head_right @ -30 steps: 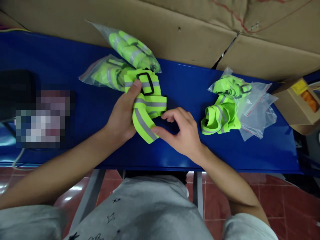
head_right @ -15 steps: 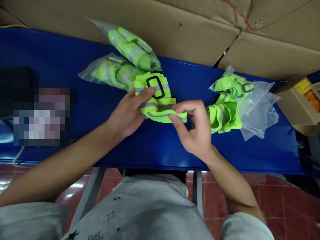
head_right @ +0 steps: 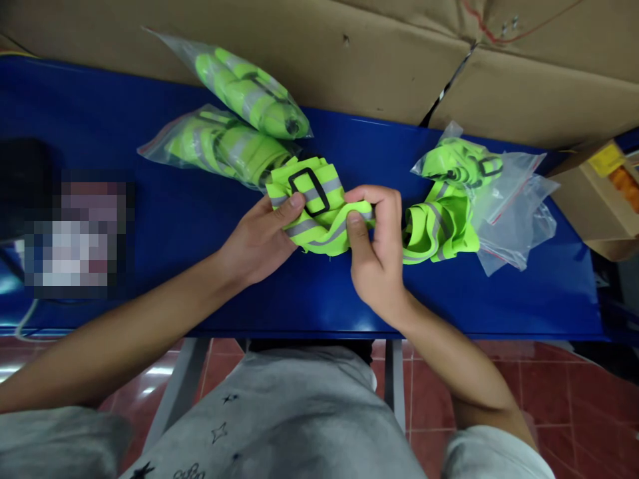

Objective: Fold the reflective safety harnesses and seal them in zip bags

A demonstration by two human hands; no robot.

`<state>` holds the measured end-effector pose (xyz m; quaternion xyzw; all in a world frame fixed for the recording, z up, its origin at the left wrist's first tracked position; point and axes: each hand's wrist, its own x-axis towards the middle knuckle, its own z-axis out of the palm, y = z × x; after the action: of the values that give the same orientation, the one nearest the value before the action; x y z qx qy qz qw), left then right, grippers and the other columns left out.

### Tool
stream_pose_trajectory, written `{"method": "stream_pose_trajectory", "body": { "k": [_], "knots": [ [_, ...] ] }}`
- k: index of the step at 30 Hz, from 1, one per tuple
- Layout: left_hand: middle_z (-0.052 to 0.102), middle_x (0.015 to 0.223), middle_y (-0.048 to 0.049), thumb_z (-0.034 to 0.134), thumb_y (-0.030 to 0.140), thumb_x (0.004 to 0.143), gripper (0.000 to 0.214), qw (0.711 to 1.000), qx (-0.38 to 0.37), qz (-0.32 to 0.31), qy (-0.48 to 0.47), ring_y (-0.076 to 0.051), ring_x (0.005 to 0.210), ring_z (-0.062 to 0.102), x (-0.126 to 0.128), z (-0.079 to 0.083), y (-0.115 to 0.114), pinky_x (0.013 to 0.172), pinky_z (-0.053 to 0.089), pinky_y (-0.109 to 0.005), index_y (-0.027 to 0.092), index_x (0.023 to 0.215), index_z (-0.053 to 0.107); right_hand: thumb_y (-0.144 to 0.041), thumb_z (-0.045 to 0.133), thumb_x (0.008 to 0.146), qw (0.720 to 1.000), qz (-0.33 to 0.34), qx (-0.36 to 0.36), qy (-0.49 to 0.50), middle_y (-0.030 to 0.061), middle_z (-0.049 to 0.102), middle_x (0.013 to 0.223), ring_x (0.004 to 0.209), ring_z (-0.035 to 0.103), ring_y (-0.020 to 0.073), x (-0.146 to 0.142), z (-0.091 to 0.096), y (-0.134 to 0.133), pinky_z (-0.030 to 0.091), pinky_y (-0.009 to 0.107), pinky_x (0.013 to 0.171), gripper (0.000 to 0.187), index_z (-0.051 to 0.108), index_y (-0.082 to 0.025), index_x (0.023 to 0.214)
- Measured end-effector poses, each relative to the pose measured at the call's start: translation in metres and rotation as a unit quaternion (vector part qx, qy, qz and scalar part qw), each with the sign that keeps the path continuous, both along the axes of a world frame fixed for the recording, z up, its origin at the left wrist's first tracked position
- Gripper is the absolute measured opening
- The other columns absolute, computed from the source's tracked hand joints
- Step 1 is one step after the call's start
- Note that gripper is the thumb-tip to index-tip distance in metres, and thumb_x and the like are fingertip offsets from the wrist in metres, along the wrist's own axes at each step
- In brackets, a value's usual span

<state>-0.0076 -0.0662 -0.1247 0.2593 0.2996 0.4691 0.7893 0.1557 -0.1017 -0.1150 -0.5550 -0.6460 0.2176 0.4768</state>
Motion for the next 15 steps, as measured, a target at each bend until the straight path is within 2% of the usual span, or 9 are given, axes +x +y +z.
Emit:
{"method": "stream_pose_trajectory", "body": {
  "k": [3,5,7,10,12,15],
  "knots": [
    [0.077,0.118,-0.0038,0.081,0.031,0.087,0.026,1.0,-0.01,0.005,-0.012,-0.025,0.119,0.072,0.005,0.0,-0.005,0.102,0.059,-0.036,0.021,0.108,0.07,-0.032,0.047,0.106,0.999,-0.013,0.029,-0.002,0.0103,0.052,0.13,0.131,0.05,0.0252,-0.004,-0.008,0.001,0.041,0.05,0.117,0.02,0.052,-0.026,0.125],
    [0.076,0.119,-0.0033,0.078,0.029,0.09,0.021,1.0,-0.016,0.018,-0.01,-0.023,0.121,0.07,0.007,0.001,-0.008,0.103,0.057,-0.036,0.022,0.109,0.07,-0.031,0.05,0.104,0.998,-0.026,0.052,-0.012,0.011,0.051,0.128,0.134,0.048,0.026,-0.004,-0.01,0.003,0.039,0.052,0.119,0.017,0.053,-0.026,0.12],
    [0.075,0.121,-0.0027,0.074,0.028,0.094,0.018,0.999,-0.015,0.038,-0.001,-0.022,0.125,0.068,0.008,0.003,-0.01,0.105,0.056,-0.035,0.023,0.11,0.069,-0.032,0.054,0.103,0.997,-0.036,0.051,-0.039,0.01,0.054,0.12,0.129,0.051,0.0265,-0.001,-0.008,0.006,0.04,0.052,0.117,0.01,0.057,-0.025,0.11],
    [0.074,0.125,-0.0017,0.066,0.027,0.099,0.016,0.997,-0.02,0.066,0.018,-0.02,0.127,0.066,0.008,0.007,-0.011,0.106,0.054,-0.033,0.026,0.114,0.069,-0.035,0.058,0.102,0.994,-0.041,0.04,-0.095,0.0084,0.062,0.112,0.117,0.059,0.0262,0.004,-0.004,0.01,0.042,0.052,0.112,0.012,0.064,-0.024,0.102],
    [0.073,0.127,-0.0014,0.06,0.026,0.101,0.015,0.996,-0.03,0.08,0.032,-0.02,0.127,0.066,0.008,0.01,-0.01,0.106,0.053,-0.033,0.026,0.115,0.068,-0.037,0.056,0.104,0.992,-0.029,0.038,-0.116,0.0079,0.068,0.112,0.114,0.064,0.0257,0.007,-0.003,0.012,0.043,0.051,0.111,0.018,0.068,-0.024,0.106],
    [0.073,0.127,-0.0011,0.054,0.026,0.104,0.016,0.995,-0.036,0.079,0.043,-0.018,0.127,0.066,0.007,0.012,-0.01,0.104,0.053,-0.03,0.026,0.113,0.068,-0.043,0.043,0.109,0.994,0.027,-0.001,-0.103,0.0087,0.073,0.12,0.112,0.069,0.025,0.009,-0.008,0.011,0.05,0.046,0.105,0.034,0.067,-0.023,0.124]
  ]
}}
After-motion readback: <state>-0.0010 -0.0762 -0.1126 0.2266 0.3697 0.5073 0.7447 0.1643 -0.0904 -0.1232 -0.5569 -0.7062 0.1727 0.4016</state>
